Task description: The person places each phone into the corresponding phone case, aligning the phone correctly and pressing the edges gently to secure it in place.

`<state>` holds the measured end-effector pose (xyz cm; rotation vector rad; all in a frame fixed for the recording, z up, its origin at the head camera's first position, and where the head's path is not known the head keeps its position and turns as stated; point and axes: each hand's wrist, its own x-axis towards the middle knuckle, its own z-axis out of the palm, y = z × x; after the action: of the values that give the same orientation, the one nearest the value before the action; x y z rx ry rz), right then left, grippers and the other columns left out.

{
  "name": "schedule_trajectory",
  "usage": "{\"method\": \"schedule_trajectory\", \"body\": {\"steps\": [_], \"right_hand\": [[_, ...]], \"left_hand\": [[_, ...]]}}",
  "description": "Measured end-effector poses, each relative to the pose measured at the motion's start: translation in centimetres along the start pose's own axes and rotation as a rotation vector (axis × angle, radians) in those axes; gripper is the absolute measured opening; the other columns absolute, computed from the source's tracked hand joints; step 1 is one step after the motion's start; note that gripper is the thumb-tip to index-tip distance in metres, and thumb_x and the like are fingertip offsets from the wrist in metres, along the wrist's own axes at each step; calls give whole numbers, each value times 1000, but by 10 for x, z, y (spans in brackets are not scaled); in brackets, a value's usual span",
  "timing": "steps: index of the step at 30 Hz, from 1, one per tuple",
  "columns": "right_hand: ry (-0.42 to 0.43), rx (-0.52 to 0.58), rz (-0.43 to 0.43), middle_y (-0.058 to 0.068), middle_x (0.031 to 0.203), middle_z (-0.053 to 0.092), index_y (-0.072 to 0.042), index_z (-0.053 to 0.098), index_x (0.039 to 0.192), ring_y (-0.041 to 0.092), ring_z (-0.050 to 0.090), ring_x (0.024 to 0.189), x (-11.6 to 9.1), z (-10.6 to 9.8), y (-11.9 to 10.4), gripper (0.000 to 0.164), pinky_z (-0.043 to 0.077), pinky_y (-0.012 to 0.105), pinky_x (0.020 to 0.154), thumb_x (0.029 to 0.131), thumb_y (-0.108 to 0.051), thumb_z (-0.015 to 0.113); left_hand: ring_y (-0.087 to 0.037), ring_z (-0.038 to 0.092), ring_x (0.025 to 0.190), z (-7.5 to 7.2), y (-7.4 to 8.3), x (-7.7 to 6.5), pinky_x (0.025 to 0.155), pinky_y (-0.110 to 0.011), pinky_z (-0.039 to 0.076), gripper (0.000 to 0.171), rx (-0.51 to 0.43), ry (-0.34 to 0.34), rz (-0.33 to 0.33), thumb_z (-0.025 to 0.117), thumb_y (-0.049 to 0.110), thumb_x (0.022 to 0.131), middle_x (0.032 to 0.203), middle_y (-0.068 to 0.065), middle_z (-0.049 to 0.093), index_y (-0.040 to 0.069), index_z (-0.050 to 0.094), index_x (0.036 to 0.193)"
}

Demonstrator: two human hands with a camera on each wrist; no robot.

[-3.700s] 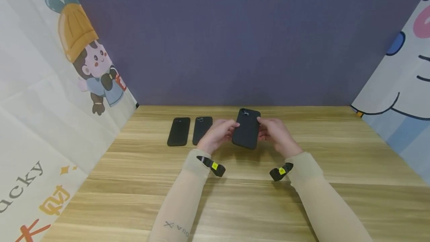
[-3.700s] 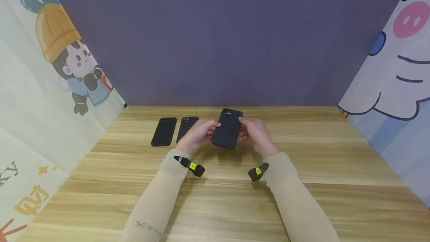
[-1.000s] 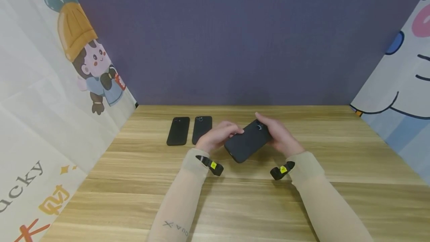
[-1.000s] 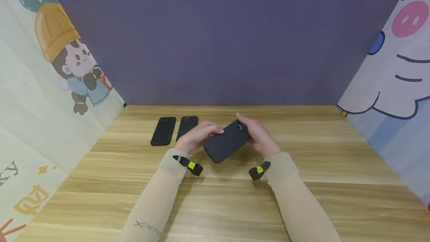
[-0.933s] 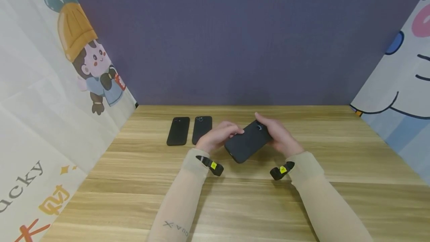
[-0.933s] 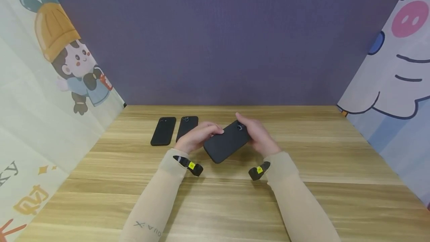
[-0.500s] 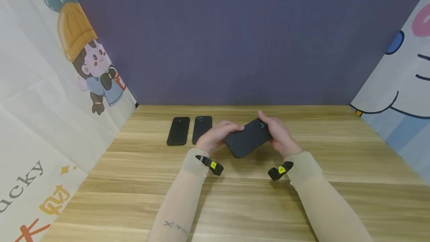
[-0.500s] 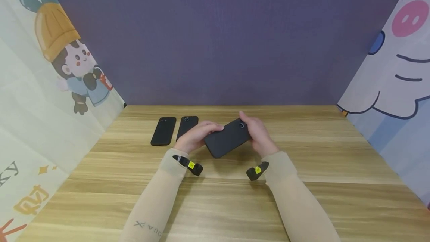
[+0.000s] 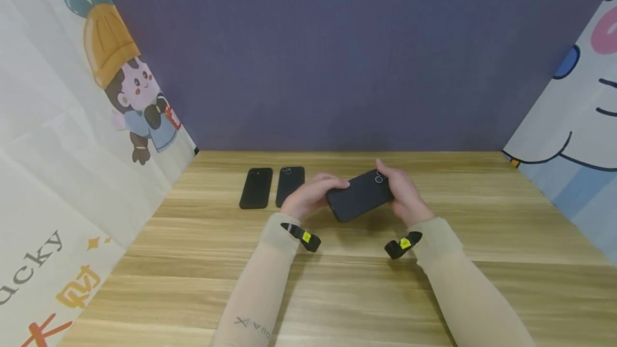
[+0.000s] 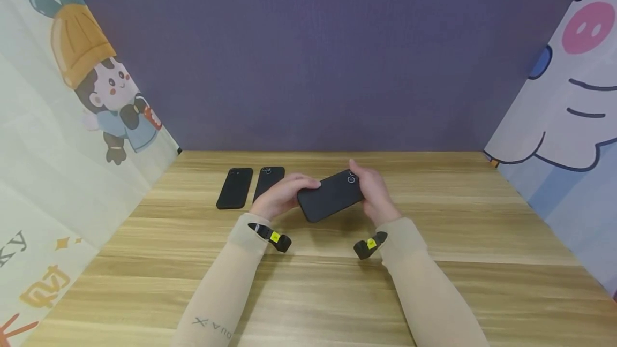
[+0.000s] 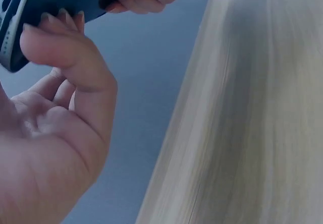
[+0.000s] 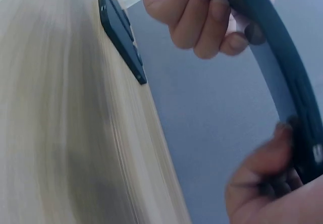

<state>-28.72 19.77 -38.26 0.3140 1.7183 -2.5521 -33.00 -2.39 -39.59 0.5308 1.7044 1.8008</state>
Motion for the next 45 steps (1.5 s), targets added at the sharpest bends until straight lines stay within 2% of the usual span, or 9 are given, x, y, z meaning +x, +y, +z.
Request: {"method": "schedule_trajectory", "body": {"steps": [7,13,17,25,33,38,45], "right_hand": [[-51,-87,60,-1,77,66,-6,59,99,12,69,65,-1,-4,-1,33,58,26,65,102,-39,62],[-104,-99,61,0,80,69,-4,58,107,13,71,66,-1,-4,-3,30,58,26,67,104,-34,59],[-111,-100,45,1,78,70,-3,59,105,13,71,64,-2,-4,-3,25,58,24,64,105,-28,57],[-35,-70,17,-3,71,65,-7,59,94,10,67,57,0,0,-1,20,54,21,56,103,-25,60],[50,46,27,-3,78,64,-7,52,107,9,67,62,-2,2,-3,22,53,22,57,103,-28,60],[87,74,16,-3,82,63,-9,54,108,9,67,66,-1,1,-3,20,54,23,59,103,-27,60],[79,-14,5,-4,81,63,-8,53,109,8,65,65,-1,2,-1,24,51,22,57,103,-30,60]], "left_hand": [[-16,65,78,0,1,0,79,-31,55,18,-29,67,29,66,20,92,85,-5,68,3,73,90],[-17,65,78,-3,3,-3,77,-30,55,12,-104,134,27,69,17,87,87,-6,67,5,72,88],[-17,65,77,-3,3,-2,76,-30,56,11,-119,134,22,69,16,88,87,-6,67,5,71,88],[-16,66,74,-2,4,-2,72,-28,56,12,-139,120,33,67,15,89,88,-6,67,5,71,90],[-15,66,77,-3,5,1,68,-26,55,21,-201,161,53,64,19,96,96,-8,66,0,67,103],[-12,63,69,-5,5,0,62,-24,52,24,-189,243,61,68,24,96,89,-6,67,1,69,103],[-10,59,61,-7,2,3,57,-23,48,20,-112,342,103,68,22,93,82,-3,65,2,72,92]]}}
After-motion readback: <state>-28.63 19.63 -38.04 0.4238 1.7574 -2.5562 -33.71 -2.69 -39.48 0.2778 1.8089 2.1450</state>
